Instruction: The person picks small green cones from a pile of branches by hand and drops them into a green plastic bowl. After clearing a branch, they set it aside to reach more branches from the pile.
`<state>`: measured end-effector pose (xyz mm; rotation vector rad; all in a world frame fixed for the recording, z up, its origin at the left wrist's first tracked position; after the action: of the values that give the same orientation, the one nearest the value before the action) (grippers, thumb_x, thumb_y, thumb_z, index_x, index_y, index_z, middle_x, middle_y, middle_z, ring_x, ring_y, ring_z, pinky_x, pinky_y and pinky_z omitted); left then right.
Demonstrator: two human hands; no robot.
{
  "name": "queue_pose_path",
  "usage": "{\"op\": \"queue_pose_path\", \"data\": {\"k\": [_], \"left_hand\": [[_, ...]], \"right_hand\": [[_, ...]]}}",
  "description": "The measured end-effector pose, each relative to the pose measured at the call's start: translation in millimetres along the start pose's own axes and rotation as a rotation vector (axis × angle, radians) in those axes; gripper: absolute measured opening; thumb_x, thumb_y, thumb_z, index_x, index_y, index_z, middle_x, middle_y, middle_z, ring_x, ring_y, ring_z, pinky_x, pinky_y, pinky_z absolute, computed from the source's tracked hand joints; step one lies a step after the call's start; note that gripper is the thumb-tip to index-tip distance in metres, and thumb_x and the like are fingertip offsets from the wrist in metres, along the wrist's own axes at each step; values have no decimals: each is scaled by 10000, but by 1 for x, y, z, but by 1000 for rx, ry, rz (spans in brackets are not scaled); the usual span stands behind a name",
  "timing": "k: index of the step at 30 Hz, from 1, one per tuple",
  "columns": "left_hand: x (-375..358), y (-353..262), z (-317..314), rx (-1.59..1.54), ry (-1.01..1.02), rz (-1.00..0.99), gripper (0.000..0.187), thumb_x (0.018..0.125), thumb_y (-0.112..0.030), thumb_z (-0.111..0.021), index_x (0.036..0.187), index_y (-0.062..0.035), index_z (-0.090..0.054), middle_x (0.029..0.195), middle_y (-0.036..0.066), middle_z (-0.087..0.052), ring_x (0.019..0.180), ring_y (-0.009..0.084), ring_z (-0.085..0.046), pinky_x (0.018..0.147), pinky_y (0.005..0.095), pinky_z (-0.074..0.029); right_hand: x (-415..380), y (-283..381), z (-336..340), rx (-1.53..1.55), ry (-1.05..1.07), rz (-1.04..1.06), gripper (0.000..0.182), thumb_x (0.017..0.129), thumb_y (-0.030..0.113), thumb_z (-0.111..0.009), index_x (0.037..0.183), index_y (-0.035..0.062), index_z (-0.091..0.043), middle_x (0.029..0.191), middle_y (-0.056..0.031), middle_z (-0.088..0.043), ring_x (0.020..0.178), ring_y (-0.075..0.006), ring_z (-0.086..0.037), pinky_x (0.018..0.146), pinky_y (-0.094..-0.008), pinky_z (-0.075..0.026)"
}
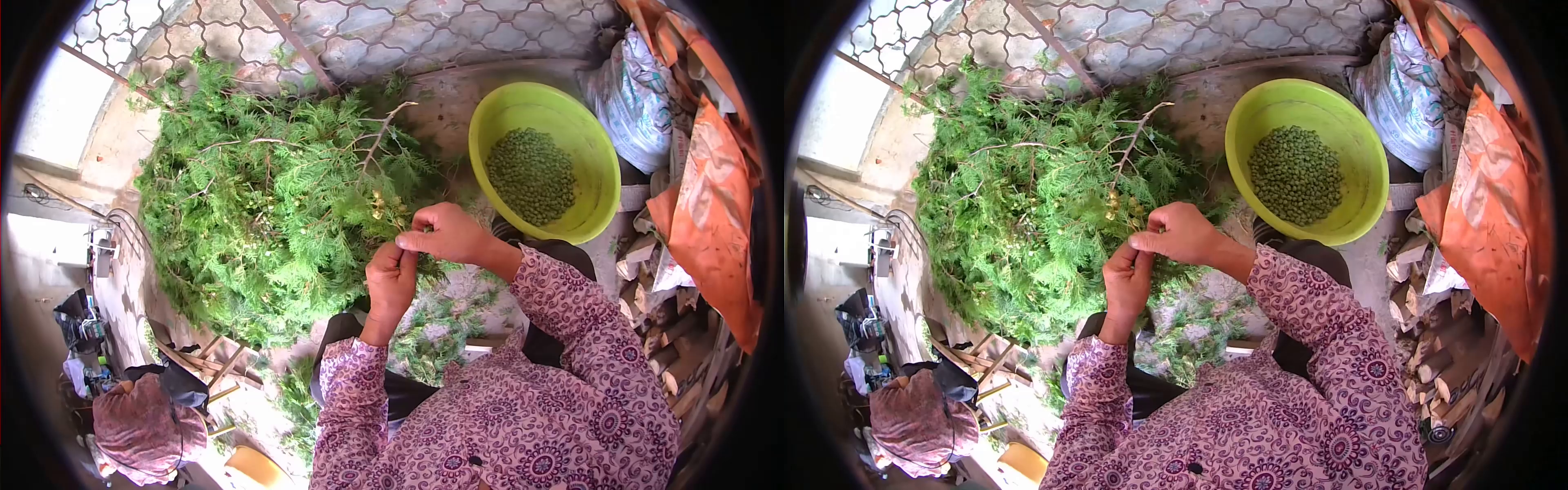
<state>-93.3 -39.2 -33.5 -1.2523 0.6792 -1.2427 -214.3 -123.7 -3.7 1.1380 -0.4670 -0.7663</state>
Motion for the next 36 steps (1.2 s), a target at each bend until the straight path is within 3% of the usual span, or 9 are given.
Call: {"op": "queue_pose_path", "data": {"k": [2,6,9,11,15,25,28,34,36], "left_hand": [[0,-5,2,42,3,-54,122,859,-65,-521,763,10,-536,609,-13,-428,588,58,-358,511,216,-318],[-3,-8,12,-234,152,251,102,857,-65,-522,810,8,-576,638,-44,-452,606,38,-376,531,205,-331],[-1,-12,15,-352,194,336,108,856,-67,-522,853,15,-592,669,-62,-474,622,25,-386,554,191,-342],[-3,-10,14,-346,197,418,153,854,-73,-522,934,30,-603,737,-50,-532,662,20,-420,601,170,-363],[-3,-8,12,-418,152,444,193,851,-77,-528,999,30,-591,796,-32,-564,704,24,-451,640,170,-378],[3,-8,14,-800,-12,565,160,831,-116,-577,953,-12,-589,865,-6,-580,767,56,-492,741,197,-383],[6,-14,12,-783,20,520,137,815,-111,-602,916,-19,-591,849,-11,-575,756,50,-488,726,192,-381],[4,-10,13,-745,107,495,62,787,-38,-616,842,-13,-603,767,-24,-575,688,40,-491,654,156,-386],[3,-9,14,-730,83,489,50,783,-16,-612,832,-7,-605,751,-24,-579,672,40,-495,638,152,-391]], "right_hand": [[3,-3,0,44,0,-59,384,712,366,-643,661,-9,-578,569,-126,-535,485,-178,-512,482,-309,-404],[1,4,9,138,146,-145,309,742,295,-617,646,4,-578,522,-83,-512,470,-144,-496,456,-271,-384],[-3,11,18,719,301,-281,216,782,190,-549,642,27,-556,538,-22,-501,409,-82,-434,378,-219,-321],[-2,16,24,1134,347,-82,143,778,142,-510,714,22,-556,593,-34,-528,424,-104,-456,389,-209,-333],[-1,20,33,1146,283,-106,154,796,109,-500,920,22,-530,775,-55,-572,594,-111,-528,446,-191,-369],[0,3,18,1022,150,-219,110,783,71,-599,876,32,-554,742,-3,-541,571,-49,-465,464,-167,-342],[-2,5,13,669,77,-196,126,760,77,-633,851,30,-561,718,19,-513,545,-30,-418,456,-166,-316],[-1,-1,17,818,257,-300,103,768,80,-594,835,12,-556,731,-2,-520,530,-44,-424,442,-169,-313],[-1,3,27,1130,427,-165,82,771,61,-540,830,4,-553,710,-17,-528,528,-64,-443,430,-177,-329]]}}
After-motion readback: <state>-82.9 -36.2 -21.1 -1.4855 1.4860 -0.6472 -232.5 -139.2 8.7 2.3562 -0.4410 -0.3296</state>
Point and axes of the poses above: each hand's wrist, its own x-axis towards the middle knuckle, its own z-axis out of the back of the hand, y = z × x, the point moved 1 cm from there along x, towards the middle knuckle
